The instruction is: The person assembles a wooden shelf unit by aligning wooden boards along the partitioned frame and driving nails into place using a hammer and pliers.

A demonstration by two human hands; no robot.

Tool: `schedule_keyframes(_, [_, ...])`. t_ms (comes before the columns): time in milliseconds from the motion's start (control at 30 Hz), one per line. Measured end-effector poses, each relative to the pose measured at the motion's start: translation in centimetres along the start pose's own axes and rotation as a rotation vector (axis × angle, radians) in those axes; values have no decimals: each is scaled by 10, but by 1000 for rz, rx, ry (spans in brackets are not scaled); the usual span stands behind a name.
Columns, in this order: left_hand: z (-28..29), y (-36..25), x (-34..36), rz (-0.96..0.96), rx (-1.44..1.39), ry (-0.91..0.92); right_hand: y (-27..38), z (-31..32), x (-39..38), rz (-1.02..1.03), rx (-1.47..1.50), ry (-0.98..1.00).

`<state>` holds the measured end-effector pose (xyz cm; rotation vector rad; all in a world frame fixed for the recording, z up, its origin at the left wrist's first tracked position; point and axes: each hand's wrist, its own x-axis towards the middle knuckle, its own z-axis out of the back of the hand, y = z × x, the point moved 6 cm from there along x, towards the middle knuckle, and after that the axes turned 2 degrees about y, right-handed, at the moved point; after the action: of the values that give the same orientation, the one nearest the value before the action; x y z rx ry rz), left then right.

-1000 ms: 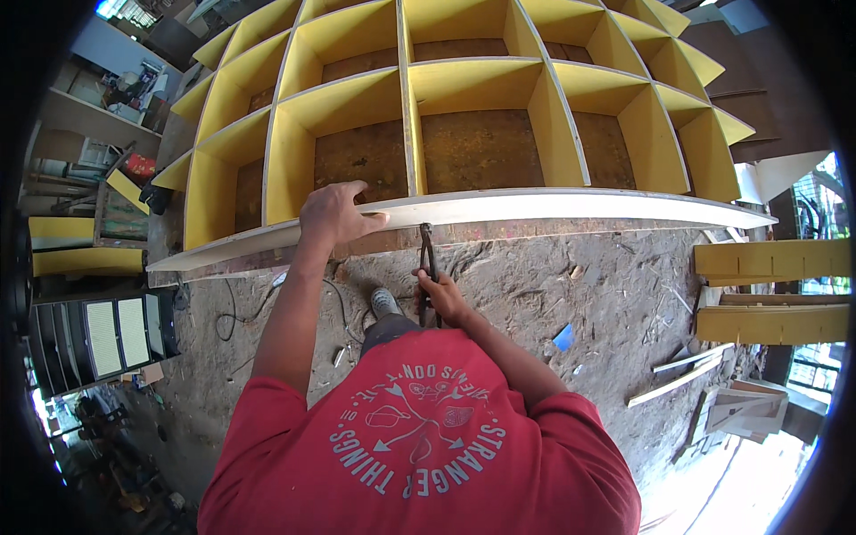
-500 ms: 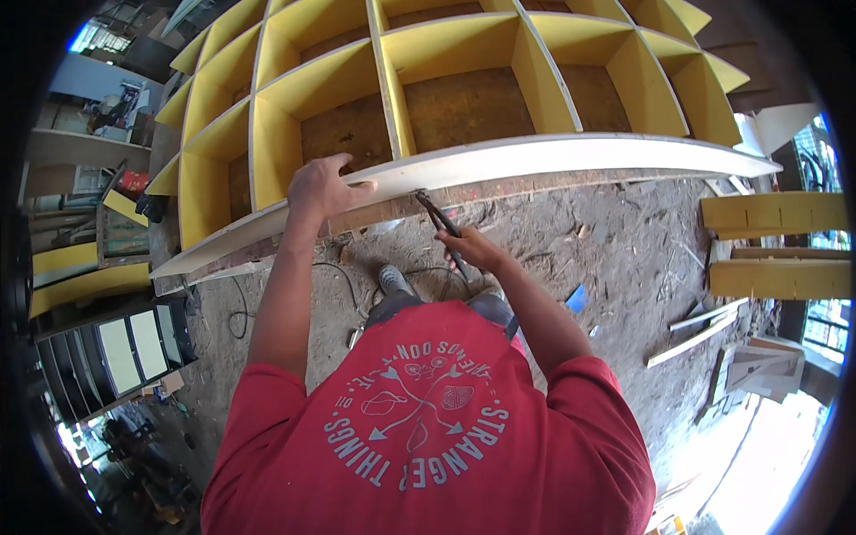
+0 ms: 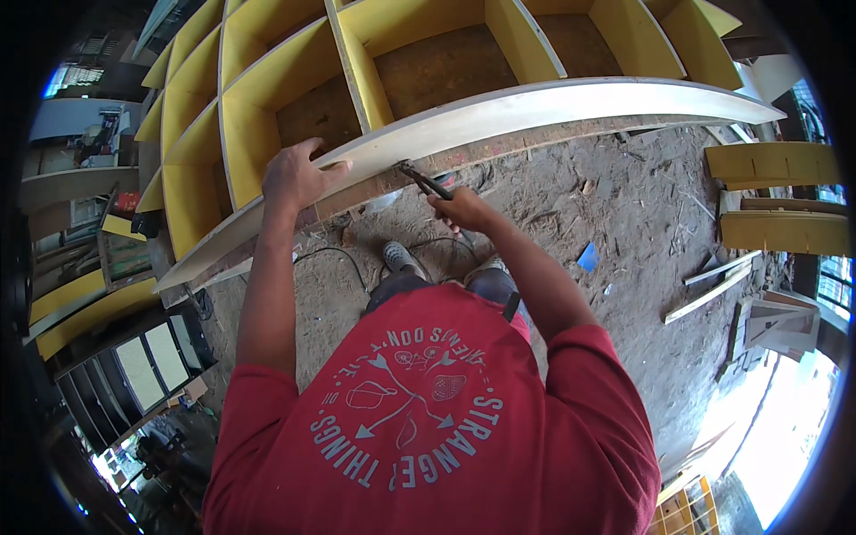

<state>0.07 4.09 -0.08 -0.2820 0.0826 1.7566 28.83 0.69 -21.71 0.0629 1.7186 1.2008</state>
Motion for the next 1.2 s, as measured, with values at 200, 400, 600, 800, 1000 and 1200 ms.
schedule_keyframes(200, [14, -14, -8, -8, -68, 2, -8, 13, 7, 95, -133, 39])
schedule_keyframes(400, [13, -10, -13, -2, -60, -41, -2, -60, -5, 79, 341, 60])
schedule_keyframes(600, [15, -8, -11, 2, -67, -21, -2, -40, -1, 40, 217, -36])
schedule_keyframes(800, [16, -4, -15, -31, -78, -38, 21, 13, -7, 91, -208, 90])
schedule_keyframes(1000, [17, -10, -16, -134, -90, -57, 18, 18, -8, 100, -228, 35])
schedule_keyframes(1200, [18, -10, -12, -166, -96, -73, 23, -43, -27, -26, 199, 55])
